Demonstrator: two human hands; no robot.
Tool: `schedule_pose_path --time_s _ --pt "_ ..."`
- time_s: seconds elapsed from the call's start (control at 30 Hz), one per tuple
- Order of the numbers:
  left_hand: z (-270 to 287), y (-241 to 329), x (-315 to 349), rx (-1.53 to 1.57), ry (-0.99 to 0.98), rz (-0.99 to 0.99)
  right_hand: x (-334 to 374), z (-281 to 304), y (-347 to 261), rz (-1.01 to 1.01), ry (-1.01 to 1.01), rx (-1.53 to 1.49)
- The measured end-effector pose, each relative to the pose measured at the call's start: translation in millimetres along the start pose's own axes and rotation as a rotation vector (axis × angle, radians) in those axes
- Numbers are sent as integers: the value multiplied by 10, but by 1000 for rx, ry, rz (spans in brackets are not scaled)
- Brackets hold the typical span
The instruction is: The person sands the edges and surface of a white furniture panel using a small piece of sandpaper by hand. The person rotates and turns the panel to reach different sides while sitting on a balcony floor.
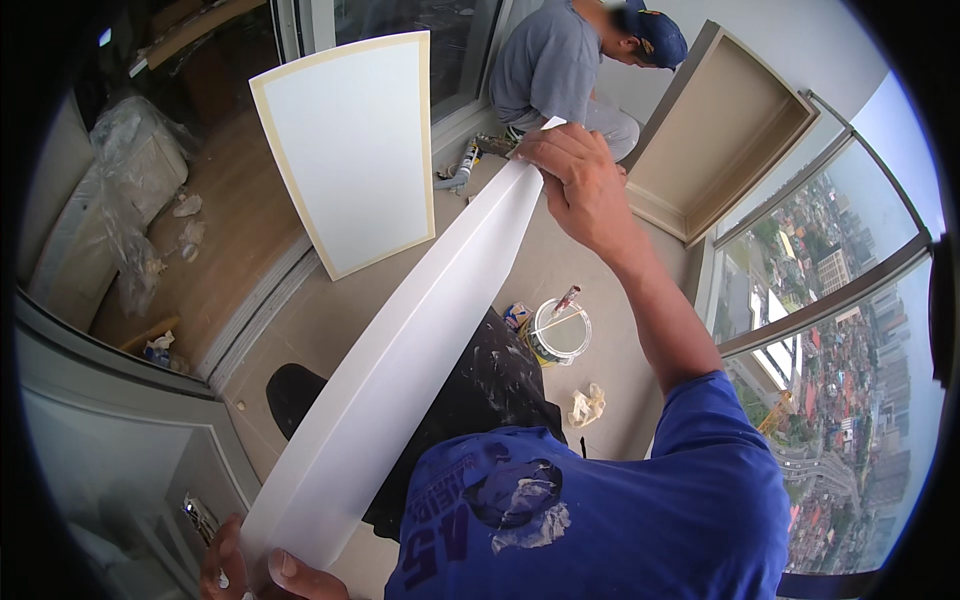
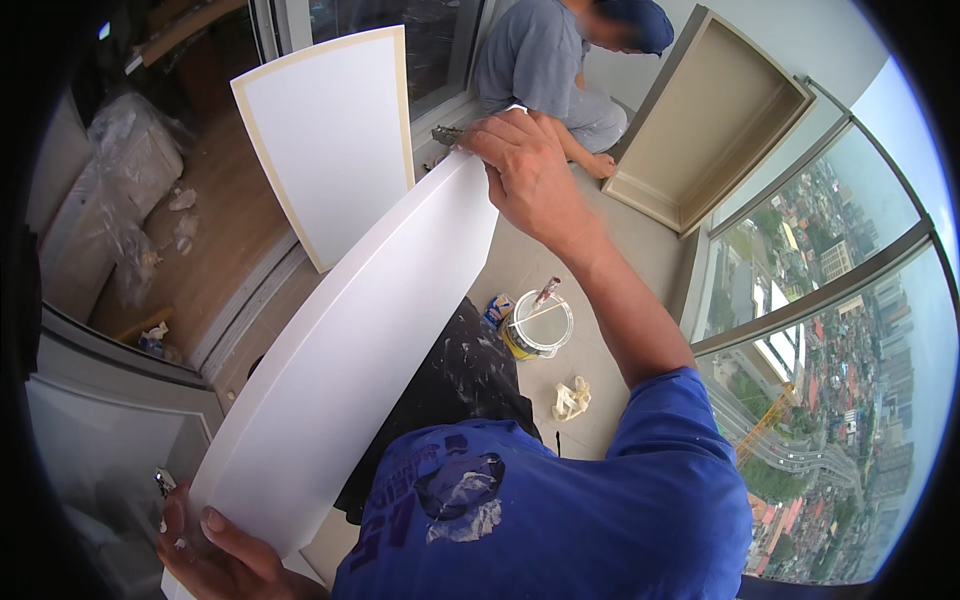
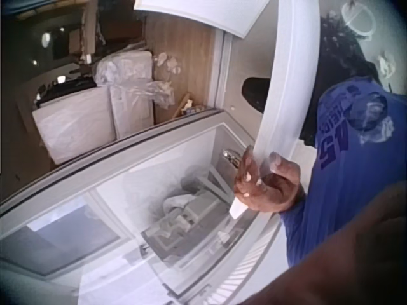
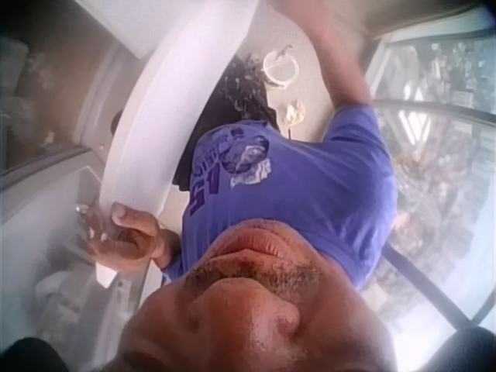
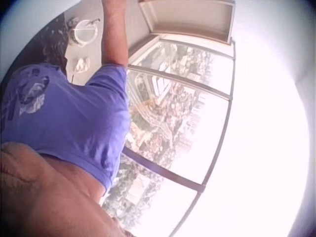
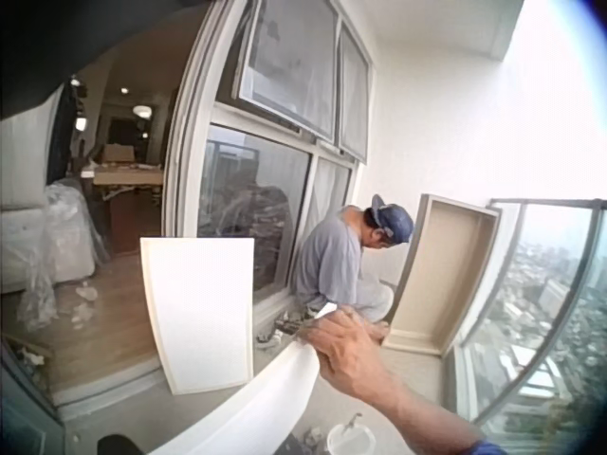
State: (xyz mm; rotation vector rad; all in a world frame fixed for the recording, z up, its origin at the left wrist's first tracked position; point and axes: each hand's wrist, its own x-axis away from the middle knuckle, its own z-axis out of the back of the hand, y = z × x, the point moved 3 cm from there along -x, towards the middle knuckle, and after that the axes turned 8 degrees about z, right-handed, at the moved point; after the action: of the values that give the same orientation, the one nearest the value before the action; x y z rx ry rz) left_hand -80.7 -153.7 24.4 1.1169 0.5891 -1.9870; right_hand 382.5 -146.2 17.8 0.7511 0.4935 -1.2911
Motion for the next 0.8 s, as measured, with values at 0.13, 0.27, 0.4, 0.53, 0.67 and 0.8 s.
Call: schedule_pose_path --time_s 0.13,0.27,0.4,0.53,0.67,0.8 --pt "14 -218 275 -344 -71 -314 52 21 -2 -15 -21 3" --pt "7 39 -46 23 -51 -32 64 -76 261 -34 -18 83" --pt "9 60 -27 -39 -15 -18 68 24 -197 -6 25 -18" --pt "24 201 -166 -96 -121 9 216 -41 151 -68 6 73" --pt "8 204 -141 -44 -14 66 132 49 -51 -28 11 12" --pt "-2 192 -143 -37 -72 49 199 19 21 -74 0 50"
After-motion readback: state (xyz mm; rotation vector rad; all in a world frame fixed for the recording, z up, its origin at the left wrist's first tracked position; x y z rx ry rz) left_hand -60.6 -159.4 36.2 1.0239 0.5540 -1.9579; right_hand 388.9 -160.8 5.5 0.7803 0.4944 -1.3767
